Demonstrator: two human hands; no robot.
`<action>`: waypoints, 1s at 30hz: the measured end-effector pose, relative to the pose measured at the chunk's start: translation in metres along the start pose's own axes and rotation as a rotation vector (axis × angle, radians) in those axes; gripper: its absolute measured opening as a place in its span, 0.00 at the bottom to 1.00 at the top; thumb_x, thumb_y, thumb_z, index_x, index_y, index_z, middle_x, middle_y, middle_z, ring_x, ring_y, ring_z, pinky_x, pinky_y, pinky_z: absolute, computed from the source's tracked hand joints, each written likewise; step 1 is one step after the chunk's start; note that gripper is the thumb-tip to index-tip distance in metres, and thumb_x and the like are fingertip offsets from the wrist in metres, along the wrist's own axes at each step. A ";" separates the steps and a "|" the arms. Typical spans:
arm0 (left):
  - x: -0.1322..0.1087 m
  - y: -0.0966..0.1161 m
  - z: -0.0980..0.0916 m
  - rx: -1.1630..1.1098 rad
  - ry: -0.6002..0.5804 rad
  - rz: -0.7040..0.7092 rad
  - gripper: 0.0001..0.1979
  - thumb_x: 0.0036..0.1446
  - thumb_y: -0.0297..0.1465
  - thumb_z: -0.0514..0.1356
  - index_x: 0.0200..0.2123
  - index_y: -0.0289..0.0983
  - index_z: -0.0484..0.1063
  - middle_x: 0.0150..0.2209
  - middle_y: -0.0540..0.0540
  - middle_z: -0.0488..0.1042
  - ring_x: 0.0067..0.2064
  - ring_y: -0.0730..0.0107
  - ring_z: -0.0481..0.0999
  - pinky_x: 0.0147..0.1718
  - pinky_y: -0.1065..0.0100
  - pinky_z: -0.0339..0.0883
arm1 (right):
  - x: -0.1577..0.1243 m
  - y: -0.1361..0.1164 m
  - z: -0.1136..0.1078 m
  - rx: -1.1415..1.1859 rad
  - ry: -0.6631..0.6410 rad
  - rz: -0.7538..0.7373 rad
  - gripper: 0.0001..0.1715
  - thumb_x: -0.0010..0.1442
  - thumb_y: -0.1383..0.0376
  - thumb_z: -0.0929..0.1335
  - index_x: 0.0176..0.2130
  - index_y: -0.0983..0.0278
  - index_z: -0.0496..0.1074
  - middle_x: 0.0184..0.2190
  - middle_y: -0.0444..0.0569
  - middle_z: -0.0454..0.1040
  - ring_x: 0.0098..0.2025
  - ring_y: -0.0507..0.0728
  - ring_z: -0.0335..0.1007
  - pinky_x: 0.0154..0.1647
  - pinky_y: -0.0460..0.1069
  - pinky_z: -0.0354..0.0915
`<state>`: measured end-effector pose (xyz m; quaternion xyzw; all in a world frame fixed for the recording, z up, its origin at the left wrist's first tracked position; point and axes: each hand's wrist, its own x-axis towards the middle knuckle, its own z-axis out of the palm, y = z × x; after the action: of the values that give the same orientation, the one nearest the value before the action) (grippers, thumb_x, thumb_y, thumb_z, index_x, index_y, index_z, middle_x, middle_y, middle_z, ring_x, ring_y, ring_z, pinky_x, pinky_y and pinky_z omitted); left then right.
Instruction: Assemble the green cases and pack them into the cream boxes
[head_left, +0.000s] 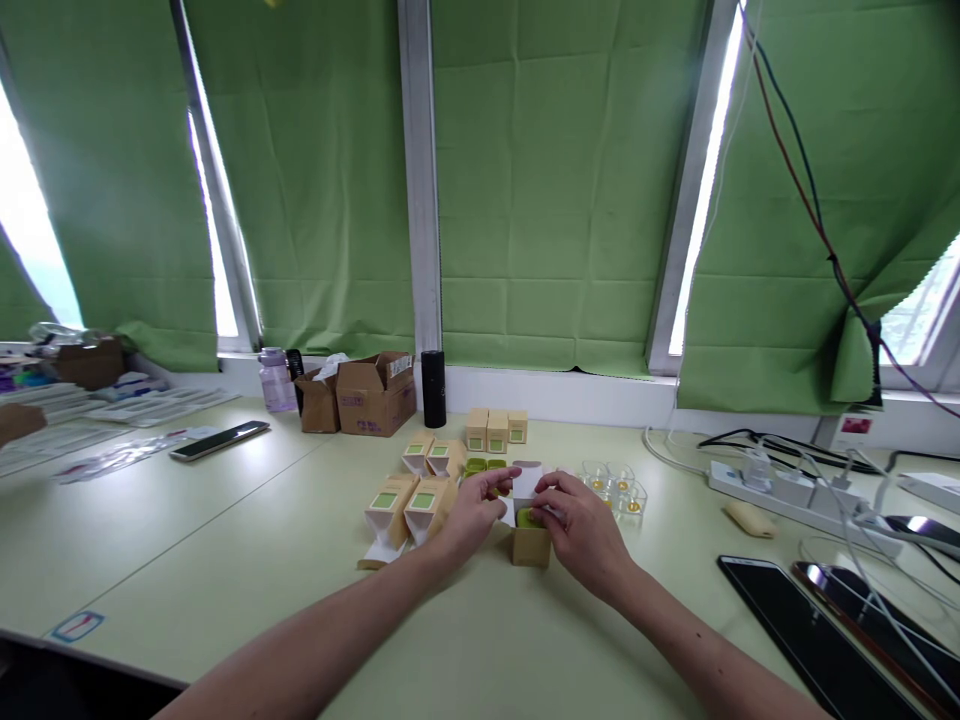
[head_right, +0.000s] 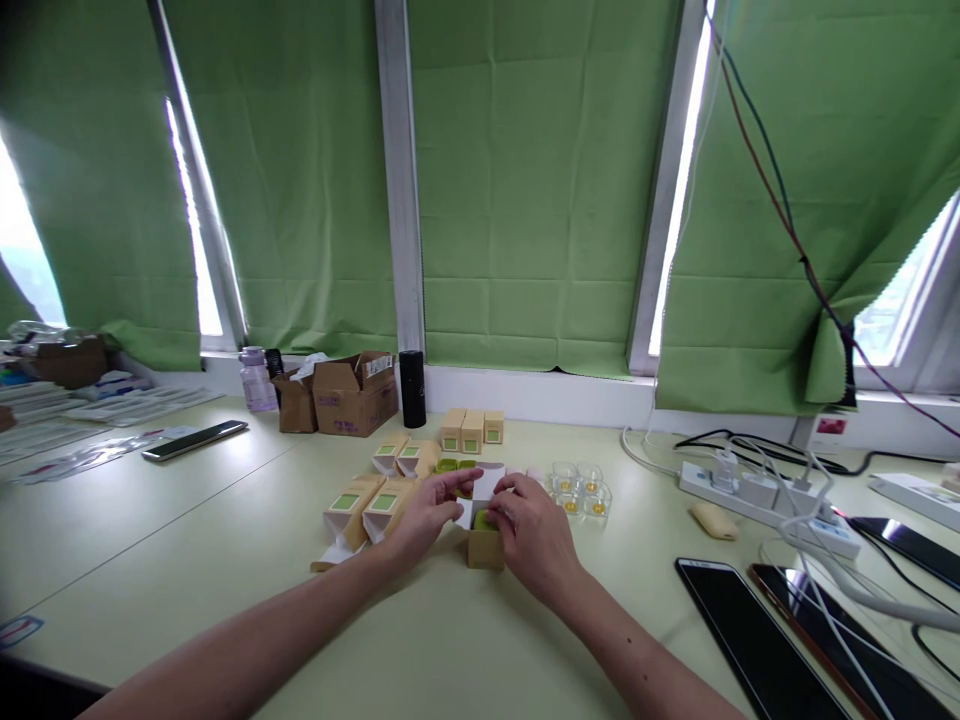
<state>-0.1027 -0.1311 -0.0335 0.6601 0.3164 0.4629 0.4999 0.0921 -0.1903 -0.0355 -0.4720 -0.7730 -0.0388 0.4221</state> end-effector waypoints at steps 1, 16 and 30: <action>0.000 0.000 0.000 -0.002 0.001 -0.003 0.34 0.40 0.21 0.57 0.54 0.34 0.79 0.42 0.42 0.76 0.46 0.62 0.73 0.44 0.67 0.67 | 0.000 -0.001 0.000 -0.002 -0.001 0.007 0.12 0.66 0.68 0.66 0.36 0.57 0.79 0.45 0.50 0.78 0.43 0.60 0.76 0.42 0.55 0.74; 0.000 0.001 0.000 0.009 0.004 0.004 0.34 0.40 0.19 0.57 0.54 0.34 0.80 0.44 0.41 0.78 0.48 0.60 0.74 0.45 0.66 0.68 | 0.001 0.000 0.001 -0.044 -0.022 -0.001 0.16 0.63 0.72 0.67 0.34 0.54 0.83 0.42 0.49 0.78 0.41 0.60 0.75 0.39 0.54 0.74; -0.001 0.010 0.003 -0.046 0.015 -0.029 0.32 0.40 0.22 0.57 0.51 0.33 0.81 0.41 0.42 0.79 0.46 0.60 0.74 0.44 0.65 0.69 | -0.001 0.008 -0.003 0.225 0.114 0.062 0.15 0.69 0.69 0.60 0.42 0.59 0.76 0.44 0.54 0.78 0.44 0.62 0.75 0.42 0.57 0.74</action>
<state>-0.1002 -0.1362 -0.0245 0.6401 0.3190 0.4677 0.5194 0.1000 -0.1880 -0.0374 -0.4425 -0.7322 0.0346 0.5166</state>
